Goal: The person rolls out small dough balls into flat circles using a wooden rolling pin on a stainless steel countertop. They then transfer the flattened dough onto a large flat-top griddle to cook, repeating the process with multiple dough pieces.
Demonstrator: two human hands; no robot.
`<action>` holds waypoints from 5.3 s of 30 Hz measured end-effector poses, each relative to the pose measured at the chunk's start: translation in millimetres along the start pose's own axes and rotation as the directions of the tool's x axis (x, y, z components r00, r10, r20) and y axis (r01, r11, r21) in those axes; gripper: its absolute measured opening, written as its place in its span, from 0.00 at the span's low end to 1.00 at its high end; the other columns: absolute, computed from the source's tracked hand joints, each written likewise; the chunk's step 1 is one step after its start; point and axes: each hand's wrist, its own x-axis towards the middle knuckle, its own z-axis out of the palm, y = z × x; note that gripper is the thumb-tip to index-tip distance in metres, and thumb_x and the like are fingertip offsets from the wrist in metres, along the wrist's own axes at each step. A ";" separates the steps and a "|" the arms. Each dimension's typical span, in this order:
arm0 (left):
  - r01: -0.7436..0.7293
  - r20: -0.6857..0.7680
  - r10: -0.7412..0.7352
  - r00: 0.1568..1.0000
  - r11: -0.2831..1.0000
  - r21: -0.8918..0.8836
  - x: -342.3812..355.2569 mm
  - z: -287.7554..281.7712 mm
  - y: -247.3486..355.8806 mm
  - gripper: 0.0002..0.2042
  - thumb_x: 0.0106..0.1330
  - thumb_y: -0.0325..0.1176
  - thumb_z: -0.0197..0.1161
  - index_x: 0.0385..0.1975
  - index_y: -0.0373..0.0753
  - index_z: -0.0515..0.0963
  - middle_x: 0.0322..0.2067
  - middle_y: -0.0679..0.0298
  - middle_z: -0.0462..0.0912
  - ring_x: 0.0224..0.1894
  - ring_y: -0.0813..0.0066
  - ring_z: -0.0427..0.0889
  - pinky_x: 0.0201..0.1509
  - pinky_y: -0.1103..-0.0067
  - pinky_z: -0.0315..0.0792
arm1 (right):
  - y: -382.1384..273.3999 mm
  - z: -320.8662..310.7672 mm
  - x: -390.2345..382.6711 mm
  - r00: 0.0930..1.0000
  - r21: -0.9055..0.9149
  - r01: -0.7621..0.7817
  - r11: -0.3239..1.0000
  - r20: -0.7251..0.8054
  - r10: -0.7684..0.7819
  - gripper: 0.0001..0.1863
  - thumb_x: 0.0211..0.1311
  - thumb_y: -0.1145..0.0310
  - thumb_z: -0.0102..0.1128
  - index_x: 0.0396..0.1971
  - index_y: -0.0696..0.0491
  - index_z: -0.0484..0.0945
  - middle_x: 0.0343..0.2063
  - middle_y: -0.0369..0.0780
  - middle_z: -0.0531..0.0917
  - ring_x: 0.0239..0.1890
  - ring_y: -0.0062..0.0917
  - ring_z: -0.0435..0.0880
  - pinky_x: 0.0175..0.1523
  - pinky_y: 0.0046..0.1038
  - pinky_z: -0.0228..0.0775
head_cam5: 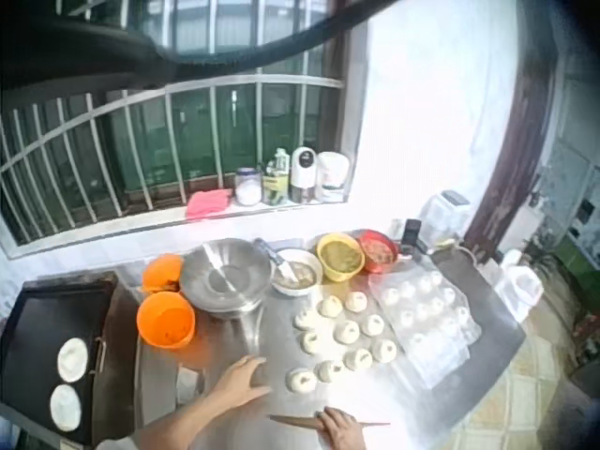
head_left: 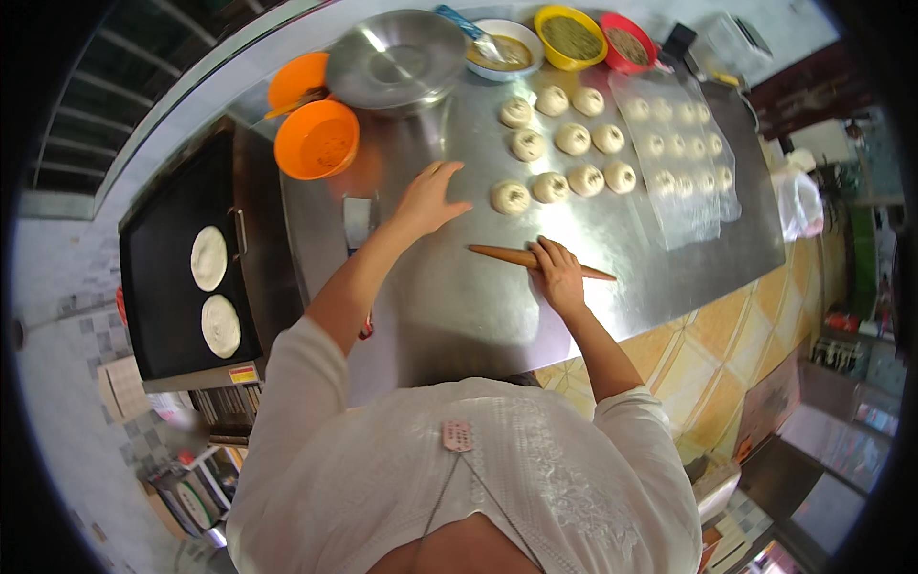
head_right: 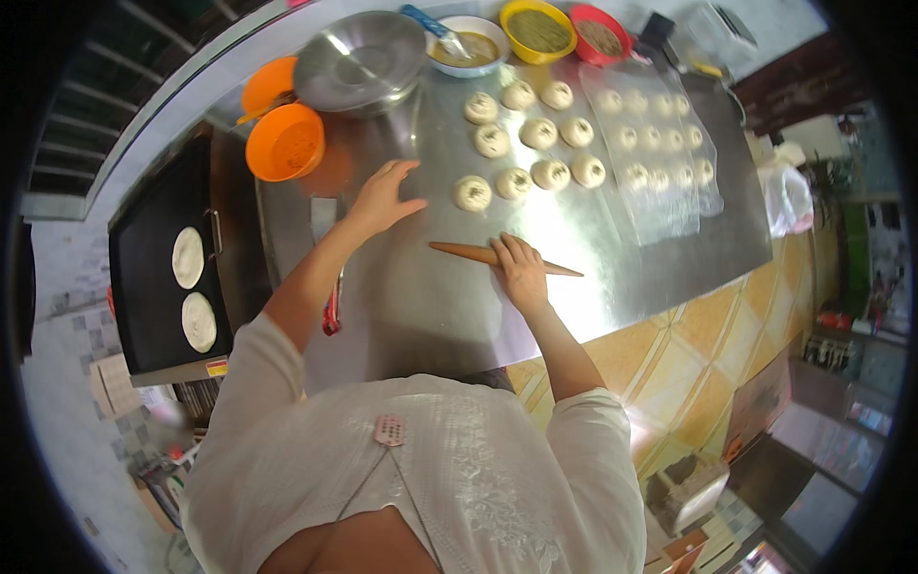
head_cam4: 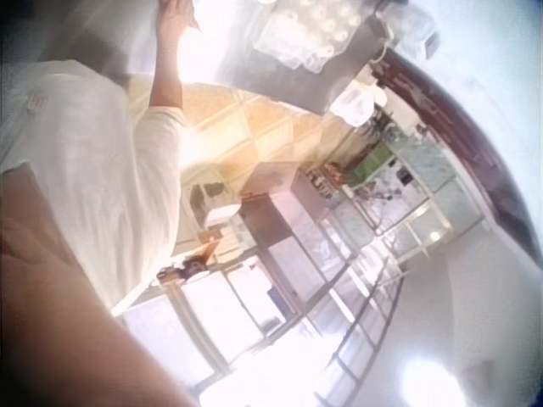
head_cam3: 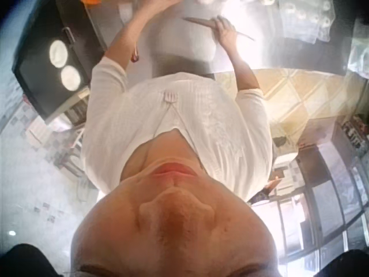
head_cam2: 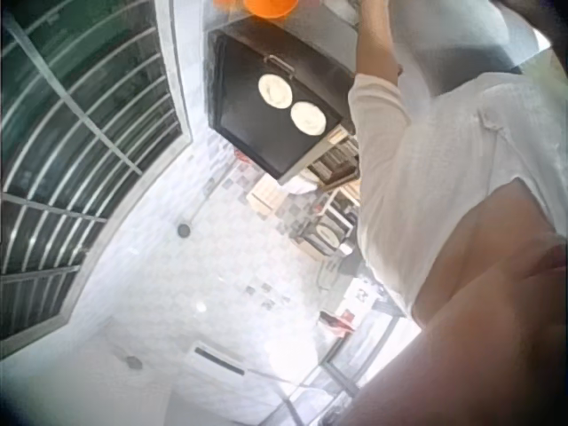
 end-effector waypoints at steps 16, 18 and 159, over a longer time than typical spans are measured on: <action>0.197 0.309 -0.269 0.912 0.949 0.245 -87.1 107.7 72.7 0.27 0.46 0.30 0.77 0.49 0.46 0.76 0.54 0.53 0.73 0.58 0.47 0.72 0.58 0.60 0.73 | 55.0 -18.2 -25.9 0.996 0.006 0.043 0.999 -0.074 -0.043 0.22 0.61 0.69 0.59 0.57 0.53 0.75 0.54 0.37 0.81 0.54 0.28 0.78 0.53 0.33 0.68; 0.224 0.320 -0.319 0.892 0.927 0.300 -110.3 117.8 65.8 0.30 0.46 0.36 0.78 0.53 0.45 0.77 0.55 0.53 0.74 0.57 0.51 0.73 0.62 0.60 0.70 | 55.8 -16.8 -23.0 0.996 -0.005 0.042 0.999 -0.080 -0.043 0.23 0.61 0.68 0.59 0.57 0.53 0.75 0.53 0.37 0.81 0.53 0.28 0.78 0.53 0.33 0.68; 0.227 -0.089 -0.209 0.974 0.896 0.382 -207.3 124.1 3.5 0.40 0.68 0.44 0.59 0.74 0.29 0.50 0.75 0.46 0.52 0.77 0.48 0.48 0.76 0.52 0.48 | -82.9 3.1 -68.5 0.974 0.118 0.023 0.993 0.223 -0.049 0.31 0.64 0.58 0.61 0.63 0.58 0.69 0.72 0.48 0.62 0.74 0.41 0.60 0.74 0.61 0.43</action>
